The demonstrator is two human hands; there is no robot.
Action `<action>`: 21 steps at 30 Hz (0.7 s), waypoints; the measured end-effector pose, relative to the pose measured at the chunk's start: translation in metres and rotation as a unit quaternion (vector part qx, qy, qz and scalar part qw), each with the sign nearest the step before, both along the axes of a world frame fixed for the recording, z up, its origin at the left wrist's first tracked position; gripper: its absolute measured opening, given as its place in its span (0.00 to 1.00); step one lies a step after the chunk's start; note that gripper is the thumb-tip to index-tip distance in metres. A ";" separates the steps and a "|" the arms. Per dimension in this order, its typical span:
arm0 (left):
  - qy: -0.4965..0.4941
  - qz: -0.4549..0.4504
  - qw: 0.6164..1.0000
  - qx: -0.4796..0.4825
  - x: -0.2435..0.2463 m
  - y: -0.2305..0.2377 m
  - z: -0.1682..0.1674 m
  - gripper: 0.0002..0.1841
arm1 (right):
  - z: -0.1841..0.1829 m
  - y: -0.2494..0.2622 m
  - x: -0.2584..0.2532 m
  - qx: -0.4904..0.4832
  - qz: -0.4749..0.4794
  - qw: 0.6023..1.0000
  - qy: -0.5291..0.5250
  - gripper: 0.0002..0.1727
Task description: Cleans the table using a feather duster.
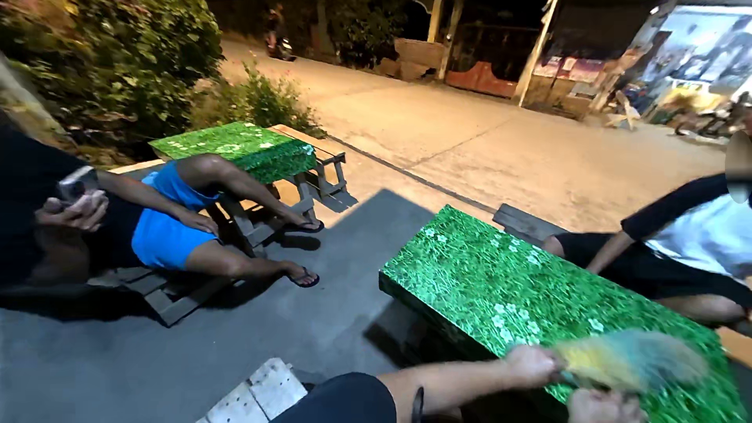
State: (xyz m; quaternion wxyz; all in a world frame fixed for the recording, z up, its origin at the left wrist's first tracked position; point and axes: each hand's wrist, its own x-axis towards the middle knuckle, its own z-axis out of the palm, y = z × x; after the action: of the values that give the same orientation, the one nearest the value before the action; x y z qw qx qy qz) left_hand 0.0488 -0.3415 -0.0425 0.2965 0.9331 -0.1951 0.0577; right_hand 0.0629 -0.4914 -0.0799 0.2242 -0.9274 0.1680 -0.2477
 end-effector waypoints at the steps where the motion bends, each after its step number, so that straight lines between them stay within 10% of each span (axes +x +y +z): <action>1: 0.018 0.013 1.000 -0.003 -0.001 0.010 0.002 0.18 | -0.006 -0.003 0.004 -0.001 0.003 1.000 0.000 0.27; 13: 0.042 0.434 0.899 0.040 0.000 0.292 0.010 0.21 | 0.004 0.001 0.001 0.023 -0.012 0.999 0.039 0.28; 21: 0.053 0.435 0.898 0.045 0.020 0.222 0.023 0.19 | 0.007 0.003 0.003 0.018 -0.026 0.998 0.063 0.27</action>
State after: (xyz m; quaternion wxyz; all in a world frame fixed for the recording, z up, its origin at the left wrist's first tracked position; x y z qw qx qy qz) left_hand 0.0690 -0.1200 -0.0192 0.2099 0.9390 0.2433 0.1228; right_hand 0.0657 -0.4880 -0.0730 0.2237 -0.9322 0.2105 -0.1916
